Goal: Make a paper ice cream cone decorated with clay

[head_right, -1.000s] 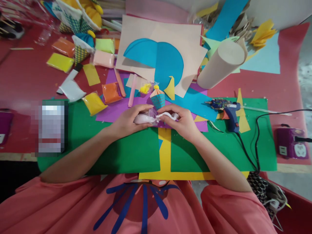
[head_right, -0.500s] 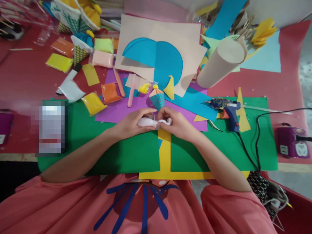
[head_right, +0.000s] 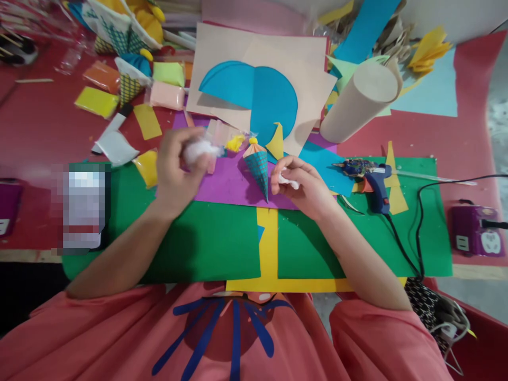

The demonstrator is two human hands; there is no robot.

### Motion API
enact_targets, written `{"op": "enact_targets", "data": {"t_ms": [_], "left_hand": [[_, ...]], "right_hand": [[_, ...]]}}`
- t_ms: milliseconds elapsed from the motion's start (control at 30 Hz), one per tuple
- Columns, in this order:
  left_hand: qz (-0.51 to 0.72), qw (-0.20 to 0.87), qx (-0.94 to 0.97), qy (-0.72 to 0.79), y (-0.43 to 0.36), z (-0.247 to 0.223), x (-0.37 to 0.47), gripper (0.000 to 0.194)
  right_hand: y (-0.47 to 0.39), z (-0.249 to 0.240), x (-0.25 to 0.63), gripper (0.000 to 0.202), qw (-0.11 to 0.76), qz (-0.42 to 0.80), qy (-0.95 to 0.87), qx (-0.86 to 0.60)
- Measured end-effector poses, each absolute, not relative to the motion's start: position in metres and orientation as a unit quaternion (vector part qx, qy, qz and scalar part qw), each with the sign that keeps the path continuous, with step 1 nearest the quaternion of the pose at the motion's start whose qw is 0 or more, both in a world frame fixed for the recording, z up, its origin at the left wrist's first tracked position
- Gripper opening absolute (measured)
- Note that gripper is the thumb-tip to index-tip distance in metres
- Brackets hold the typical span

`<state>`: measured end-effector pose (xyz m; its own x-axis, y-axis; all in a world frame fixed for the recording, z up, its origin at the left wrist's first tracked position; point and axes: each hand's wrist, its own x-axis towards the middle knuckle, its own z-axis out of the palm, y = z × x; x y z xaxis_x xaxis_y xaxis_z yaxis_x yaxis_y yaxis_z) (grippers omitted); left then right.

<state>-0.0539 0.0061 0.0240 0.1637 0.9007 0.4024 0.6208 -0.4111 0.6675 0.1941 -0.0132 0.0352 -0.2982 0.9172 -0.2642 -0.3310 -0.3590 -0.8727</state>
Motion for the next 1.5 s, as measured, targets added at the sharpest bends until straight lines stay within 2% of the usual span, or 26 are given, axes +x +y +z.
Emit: {"op": "enact_targets", "data": {"t_ms": [200, 267, 400, 533, 700, 800, 867, 933, 1033, 1133, 1200, 1367, 1500], "left_hand": [[0.391, 0.058, 0.677, 0.621, 0.040, 0.025, -0.092, 0.036], [0.340, 0.064, 0.655, 0.672, 0.046, 0.025, -0.098, 0.037], [0.280, 0.066, 0.631, 0.721, 0.051, 0.022, -0.099, 0.051], [0.299, 0.072, 0.644, 0.701, 0.049, 0.021, -0.102, 0.047], [0.304, 0.061, 0.651, 0.693, 0.045, 0.024, -0.099, 0.040], [0.294, 0.045, 0.657, 0.692, 0.043, 0.024, -0.091, 0.050], [0.319, 0.039, 0.686, 0.652, 0.038, 0.021, -0.084, 0.048], [0.357, 0.066, 0.731, 0.578, 0.030, 0.018, -0.075, 0.043], [0.355, 0.145, 0.815, 0.434, 0.011, 0.014, -0.054, 0.042], [0.325, 0.171, 0.882, 0.295, -0.010, 0.010, -0.031, 0.059], [0.313, 0.179, 0.895, 0.261, -0.019, 0.006, -0.021, 0.061], [0.329, 0.246, 0.868, 0.278, -0.023, 0.001, -0.023, 0.037], [0.403, 0.390, 0.728, 0.394, -0.021, 0.010, -0.027, 0.035]], "right_hand": [[-0.013, 0.035, 0.190, 0.008, 0.413, 0.757, -0.333, -0.380], [-0.013, 0.036, 0.189, 0.025, 0.397, 0.764, -0.334, -0.384], [-0.015, 0.037, 0.186, 0.059, 0.362, 0.763, -0.364, -0.394], [-0.019, 0.036, 0.186, 0.069, 0.367, 0.760, -0.373, -0.385], [-0.021, 0.034, 0.184, 0.066, 0.379, 0.768, -0.351, -0.378], [-0.020, 0.032, 0.180, 0.049, 0.407, 0.765, -0.325, -0.379], [-0.020, 0.031, 0.179, 0.034, 0.400, 0.772, -0.317, -0.378], [-0.020, 0.029, 0.178, 0.028, 0.385, 0.783, -0.314, -0.374], [-0.024, 0.026, 0.178, 0.032, 0.385, 0.788, -0.309, -0.367], [-0.031, 0.023, 0.174, 0.041, 0.394, 0.780, -0.325, -0.362], [-0.034, 0.021, 0.171, 0.047, 0.392, 0.781, -0.333, -0.355], [-0.037, 0.022, 0.165, 0.046, 0.377, 0.805, -0.318, -0.331], [-0.041, 0.025, 0.169, 0.040, 0.396, 0.744, -0.397, -0.364]]}}
